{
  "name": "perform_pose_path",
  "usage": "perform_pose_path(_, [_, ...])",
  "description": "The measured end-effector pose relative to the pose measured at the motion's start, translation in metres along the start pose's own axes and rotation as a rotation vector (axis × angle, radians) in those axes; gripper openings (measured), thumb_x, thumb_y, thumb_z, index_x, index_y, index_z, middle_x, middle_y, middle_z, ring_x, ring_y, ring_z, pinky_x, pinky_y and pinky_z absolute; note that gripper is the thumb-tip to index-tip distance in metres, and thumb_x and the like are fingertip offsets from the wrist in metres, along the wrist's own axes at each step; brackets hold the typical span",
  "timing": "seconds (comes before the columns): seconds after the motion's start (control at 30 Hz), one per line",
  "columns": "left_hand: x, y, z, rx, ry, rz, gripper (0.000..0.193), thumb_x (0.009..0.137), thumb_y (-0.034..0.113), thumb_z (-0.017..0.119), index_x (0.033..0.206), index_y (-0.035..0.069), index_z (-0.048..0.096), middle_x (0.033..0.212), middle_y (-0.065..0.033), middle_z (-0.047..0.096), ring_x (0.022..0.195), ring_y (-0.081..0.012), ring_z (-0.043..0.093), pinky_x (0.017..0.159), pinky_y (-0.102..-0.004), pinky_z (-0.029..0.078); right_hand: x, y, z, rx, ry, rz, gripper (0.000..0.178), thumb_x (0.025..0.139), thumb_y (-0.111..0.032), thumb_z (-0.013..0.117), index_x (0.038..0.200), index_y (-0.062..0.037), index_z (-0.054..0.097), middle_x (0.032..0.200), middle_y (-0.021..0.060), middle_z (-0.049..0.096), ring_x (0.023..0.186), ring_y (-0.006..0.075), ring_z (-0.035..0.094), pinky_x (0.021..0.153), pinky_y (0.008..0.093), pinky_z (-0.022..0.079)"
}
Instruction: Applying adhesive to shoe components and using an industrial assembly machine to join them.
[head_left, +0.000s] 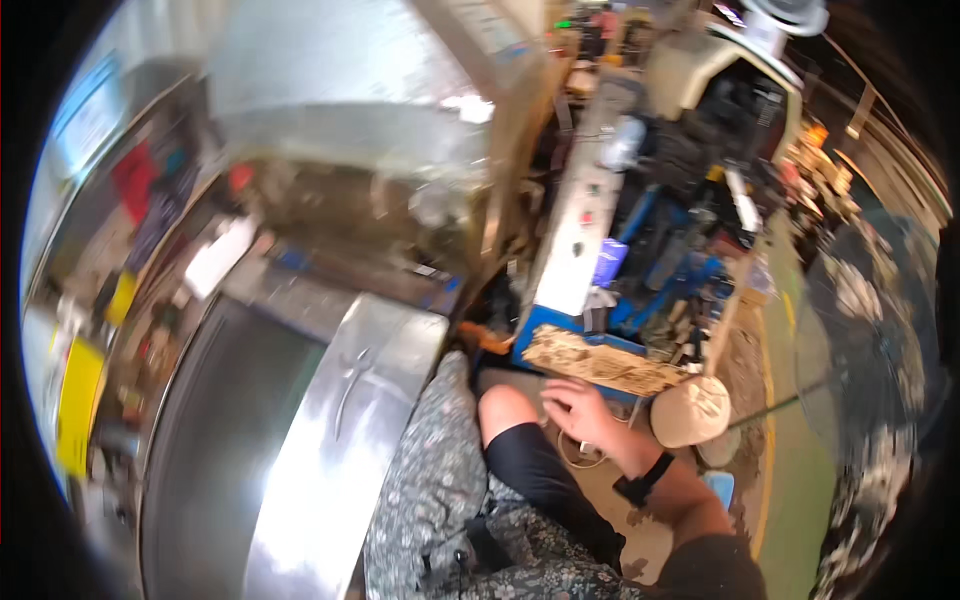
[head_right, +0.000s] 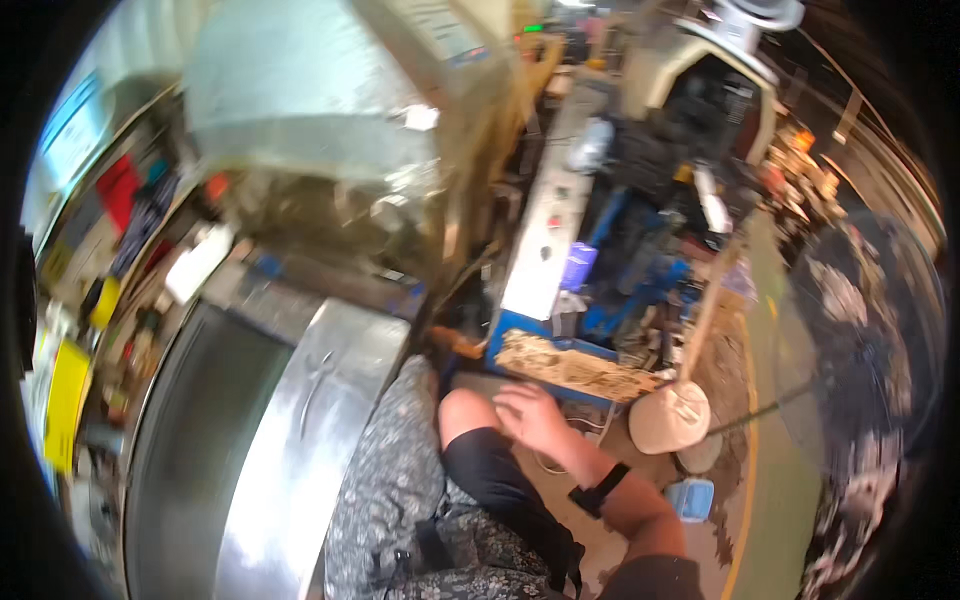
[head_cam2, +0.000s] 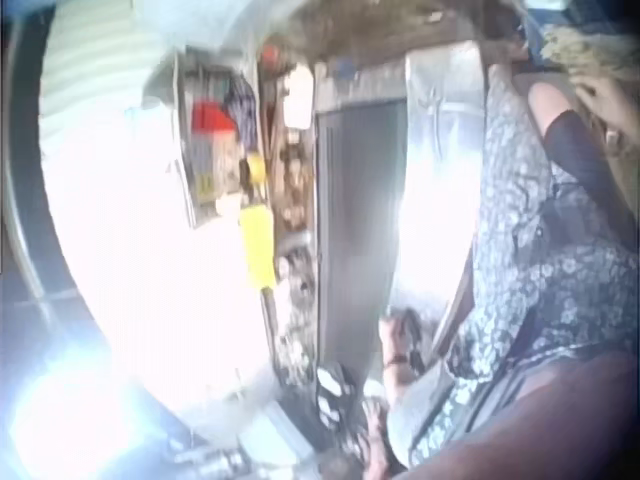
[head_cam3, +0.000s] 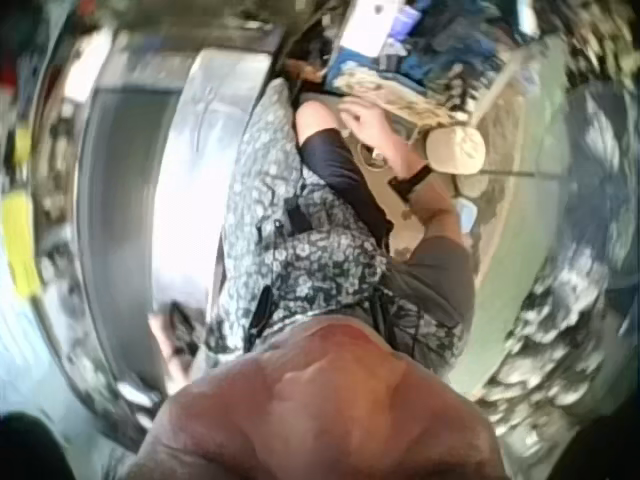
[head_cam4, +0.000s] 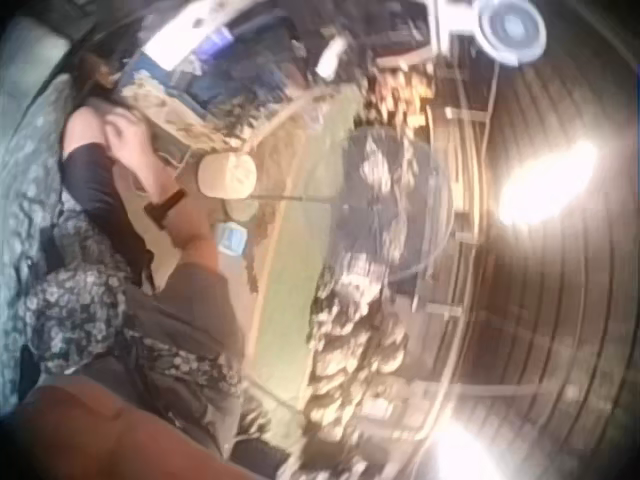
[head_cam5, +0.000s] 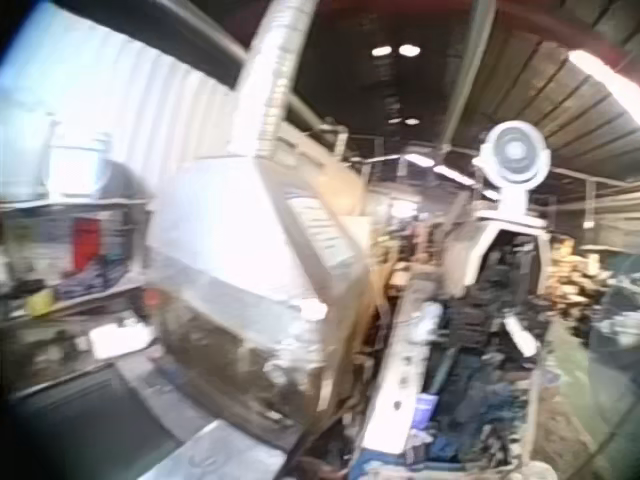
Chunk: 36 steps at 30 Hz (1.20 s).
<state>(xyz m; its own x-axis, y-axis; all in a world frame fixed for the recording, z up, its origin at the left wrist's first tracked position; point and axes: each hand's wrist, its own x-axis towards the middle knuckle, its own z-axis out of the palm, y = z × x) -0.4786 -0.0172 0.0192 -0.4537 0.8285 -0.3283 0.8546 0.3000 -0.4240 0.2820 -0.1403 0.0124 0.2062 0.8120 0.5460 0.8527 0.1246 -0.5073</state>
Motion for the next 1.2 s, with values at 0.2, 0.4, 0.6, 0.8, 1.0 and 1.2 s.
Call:
perform_pose_path(0.2, [-0.025, 0.017, -0.014, -0.333, 0.368, 0.194, 0.036, 0.078, 0.035, 0.079, 0.080, 0.001, 0.065, 0.091, -0.0220, 0.069, 0.084, -0.0393, 0.067, 0.071, -0.0481, 0.054, 0.013, -0.076, 0.113, 0.309, -0.164, 0.058, 0.012, 0.090, -0.006, 0.069, 0.099, 0.0011, 0.072, 0.107, 0.0176, 0.072, 0.099, 0.0299, 0.069, 0.086, 0.0363, 0.055])
perform_pose_path(0.4, [-0.108, 0.126, -0.132, -1.887, 0.630, 0.344, 0.021, 0.092, 0.017, 0.077, 0.081, 0.002, 0.068, 0.067, 0.0052, 0.056, 0.057, -0.0010, 0.039, 0.051, -0.0199, 0.027, 0.050, -0.197, 0.140, 0.609, -0.651, -0.079, 0.074, 0.083, -0.024, 0.080, 0.144, -0.0023, 0.045, 0.146, 0.0238, 0.048, 0.131, 0.0358, 0.052, 0.108, 0.0427, 0.043])
perform_pose_path(0.6, [-0.235, 0.185, -0.192, -1.880, -0.036, 1.094, 0.022, 0.096, 0.018, 0.068, 0.092, -0.003, 0.070, 0.079, -0.0092, 0.069, 0.070, -0.0159, 0.064, 0.068, -0.0303, 0.052, 0.085, -0.249, 0.099, 0.316, 0.164, -0.535, 0.114, 0.072, -0.044, 0.087, 0.156, -0.0050, 0.022, 0.157, 0.0297, 0.027, 0.139, 0.0472, 0.037, 0.115, 0.0535, 0.031])
perform_pose_path(0.8, [-0.205, 0.285, -0.221, -2.041, -0.440, 1.342, 0.044, 0.103, 0.033, 0.055, 0.131, -0.001, 0.055, 0.127, -0.0135, 0.059, 0.120, -0.0228, 0.053, 0.106, -0.0343, 0.037, 0.067, -0.214, 0.054, 0.887, 0.294, 0.154, 0.053, 0.098, -0.020, 0.066, 0.138, 0.0065, 0.046, 0.112, 0.0176, 0.067, 0.099, 0.0207, 0.065, 0.088, 0.0333, 0.053])
perform_pose_path(1.0, [-0.212, 0.369, -0.148, -1.682, -1.039, 1.113, 0.043, 0.102, 0.042, 0.057, 0.104, 0.001, 0.071, 0.096, -0.0014, 0.069, 0.086, -0.0088, 0.060, 0.079, -0.0245, 0.048, 0.007, -0.191, 0.041, 0.125, -0.078, 0.017, 0.062, 0.082, -0.033, 0.082, 0.129, 0.0013, 0.060, 0.117, 0.0211, 0.065, 0.106, 0.0371, 0.065, 0.089, 0.0391, 0.052])
perform_pose_path(1.2, [-0.213, 0.366, -0.167, -1.568, -1.181, 1.133, 0.043, 0.102, 0.041, 0.056, 0.106, 0.001, 0.071, 0.092, -0.0031, 0.070, 0.078, -0.0088, 0.062, 0.070, -0.0239, 0.049, 0.042, -0.191, 0.016, 0.023, -0.248, -0.155, 0.046, 0.073, -0.026, 0.085, 0.109, -0.0010, 0.071, 0.090, 0.0107, 0.068, 0.091, 0.0323, 0.062, 0.076, 0.0409, 0.051])
